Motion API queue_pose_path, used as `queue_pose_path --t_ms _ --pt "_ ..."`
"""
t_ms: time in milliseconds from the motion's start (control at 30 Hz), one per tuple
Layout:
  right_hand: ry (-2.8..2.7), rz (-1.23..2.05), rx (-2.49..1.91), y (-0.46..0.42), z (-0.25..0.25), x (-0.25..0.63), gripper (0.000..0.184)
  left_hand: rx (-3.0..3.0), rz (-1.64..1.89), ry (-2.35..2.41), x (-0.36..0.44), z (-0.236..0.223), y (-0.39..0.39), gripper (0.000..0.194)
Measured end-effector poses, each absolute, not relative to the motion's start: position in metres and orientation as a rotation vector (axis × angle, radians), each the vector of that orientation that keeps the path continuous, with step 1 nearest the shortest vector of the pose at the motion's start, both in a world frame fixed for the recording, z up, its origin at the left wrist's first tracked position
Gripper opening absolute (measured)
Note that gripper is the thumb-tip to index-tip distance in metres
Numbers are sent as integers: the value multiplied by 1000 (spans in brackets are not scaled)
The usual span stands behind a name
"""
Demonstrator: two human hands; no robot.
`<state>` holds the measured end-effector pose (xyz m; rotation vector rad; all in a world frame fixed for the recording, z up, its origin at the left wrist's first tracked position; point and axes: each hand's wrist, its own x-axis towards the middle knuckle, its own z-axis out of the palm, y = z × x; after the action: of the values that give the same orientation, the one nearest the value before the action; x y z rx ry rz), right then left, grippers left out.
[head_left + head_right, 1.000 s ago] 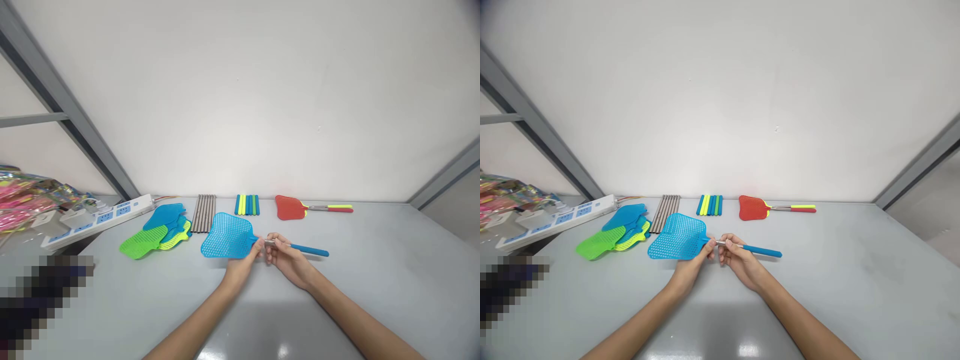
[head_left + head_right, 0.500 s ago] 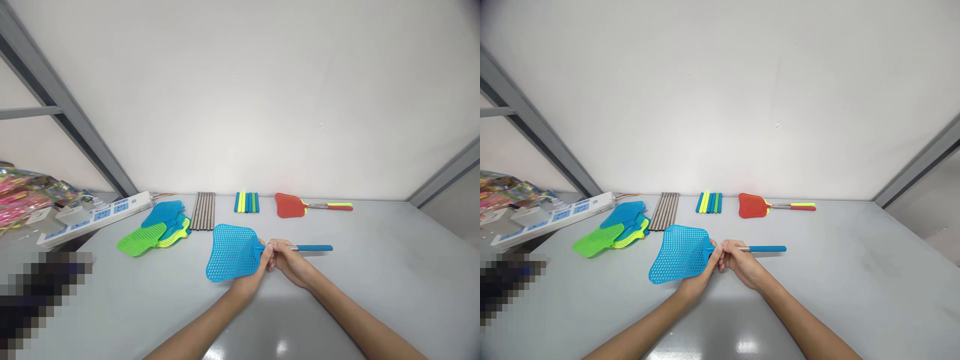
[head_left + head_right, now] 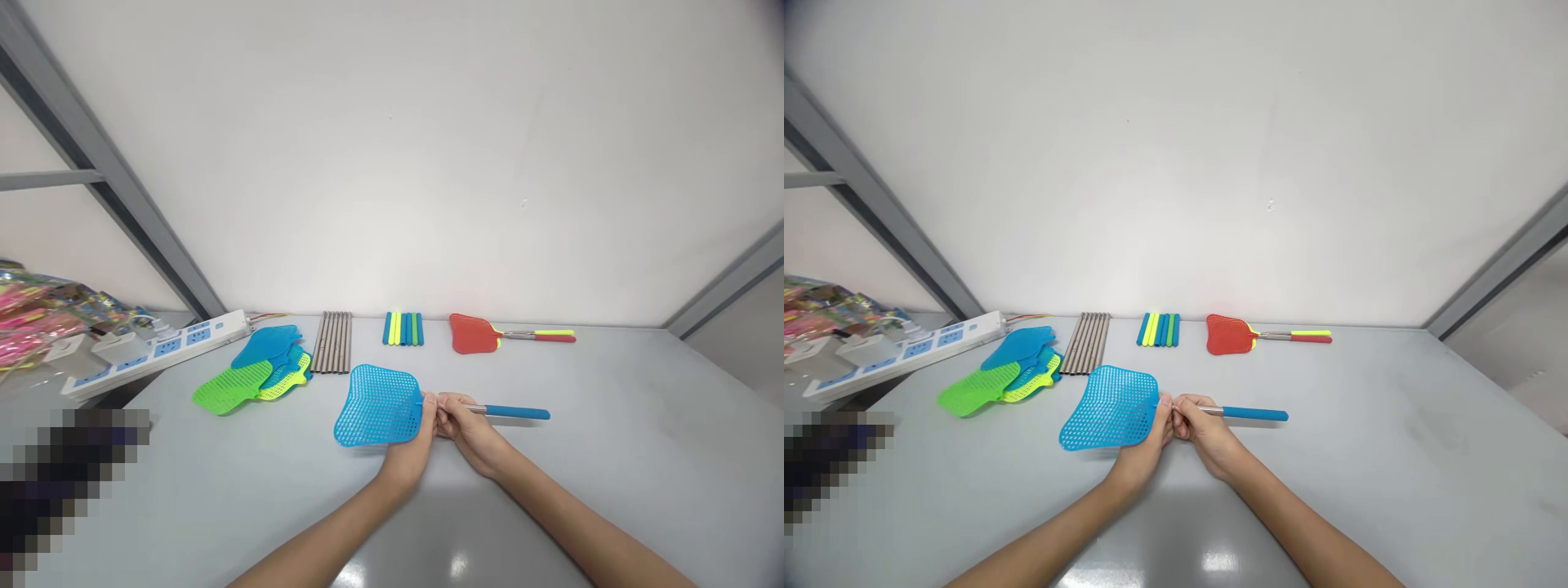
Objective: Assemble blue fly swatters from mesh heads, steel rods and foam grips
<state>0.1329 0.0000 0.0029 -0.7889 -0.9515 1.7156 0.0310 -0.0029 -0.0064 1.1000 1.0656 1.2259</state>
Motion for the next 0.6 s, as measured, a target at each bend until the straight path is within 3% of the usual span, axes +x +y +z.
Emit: queue_pose_path --t_ms 600 --pt "-968 1792 -794 5 6 132 35 1086 1267 1279 35 -7 -1 35"
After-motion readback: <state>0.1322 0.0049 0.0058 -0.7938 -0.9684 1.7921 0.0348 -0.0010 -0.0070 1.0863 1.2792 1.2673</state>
